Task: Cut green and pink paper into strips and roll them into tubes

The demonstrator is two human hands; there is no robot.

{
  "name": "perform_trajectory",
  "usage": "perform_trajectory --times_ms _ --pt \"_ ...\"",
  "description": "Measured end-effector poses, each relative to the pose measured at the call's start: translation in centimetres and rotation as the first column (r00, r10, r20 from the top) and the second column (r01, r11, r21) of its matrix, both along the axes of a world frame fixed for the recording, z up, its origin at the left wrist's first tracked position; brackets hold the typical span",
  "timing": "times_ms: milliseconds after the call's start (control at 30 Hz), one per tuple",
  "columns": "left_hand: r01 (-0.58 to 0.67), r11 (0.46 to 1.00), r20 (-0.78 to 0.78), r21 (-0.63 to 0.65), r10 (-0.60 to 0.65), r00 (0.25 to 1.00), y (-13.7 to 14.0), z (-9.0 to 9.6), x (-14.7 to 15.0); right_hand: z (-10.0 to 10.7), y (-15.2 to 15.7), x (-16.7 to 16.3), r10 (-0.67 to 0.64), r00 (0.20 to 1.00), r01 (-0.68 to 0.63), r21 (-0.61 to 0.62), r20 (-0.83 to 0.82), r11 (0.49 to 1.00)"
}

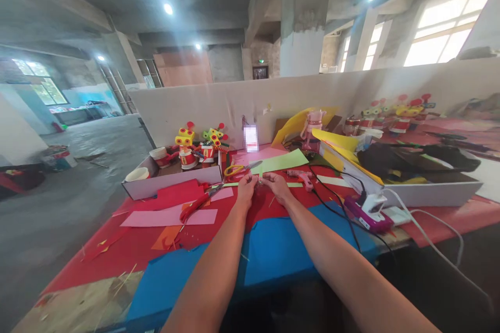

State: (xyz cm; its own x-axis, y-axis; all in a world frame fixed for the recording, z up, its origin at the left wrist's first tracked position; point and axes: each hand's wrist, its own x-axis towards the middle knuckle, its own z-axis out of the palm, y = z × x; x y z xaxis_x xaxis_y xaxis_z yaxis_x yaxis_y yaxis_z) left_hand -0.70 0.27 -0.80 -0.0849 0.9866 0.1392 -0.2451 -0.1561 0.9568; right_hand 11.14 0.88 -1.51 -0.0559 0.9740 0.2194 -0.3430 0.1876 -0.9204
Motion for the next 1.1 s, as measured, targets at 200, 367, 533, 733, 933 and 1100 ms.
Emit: perform_trajectory --times_ms 200,367,533,733,933,1100 --pt "-0.013 1.000 0.007 0.001 0.013 1.000 0.4 -0.3 -0.1 -0.4 0.5 -0.3 0.025 1.000 -0.025 0.003 0.010 1.000" --pt "-0.005 1.000 -0.021 -0.022 0.004 1.000 0.6 -0.4 -0.3 0.1 0.5 -0.4 0.048 0.999 -0.048 0.004 0.015 0.999" --pt "0.005 1.000 -0.068 -0.003 -0.005 0.998 0.4 0.0 -0.3 0.2 0.7 -0.1 0.028 1.000 -0.028 -0.009 0.011 1.000" --pt "0.010 1.000 -0.055 -0.007 -0.010 0.998 0.1 0.4 -0.2 -0.4 1.2 0.0 -0.026 0.999 0.026 0.000 0.021 1.000" --pt "-0.029 1.000 -0.066 0.000 0.029 0.997 0.1 0.4 -0.1 0.0 1.0 0.2 0.085 0.993 -0.085 -0.005 0.080 0.996" --pt "-0.006 1.000 -0.040 0.012 0.007 0.999 0.1 0.5 0.2 -0.4 1.2 0.3 -0.077 0.995 0.075 0.036 0.070 0.997"
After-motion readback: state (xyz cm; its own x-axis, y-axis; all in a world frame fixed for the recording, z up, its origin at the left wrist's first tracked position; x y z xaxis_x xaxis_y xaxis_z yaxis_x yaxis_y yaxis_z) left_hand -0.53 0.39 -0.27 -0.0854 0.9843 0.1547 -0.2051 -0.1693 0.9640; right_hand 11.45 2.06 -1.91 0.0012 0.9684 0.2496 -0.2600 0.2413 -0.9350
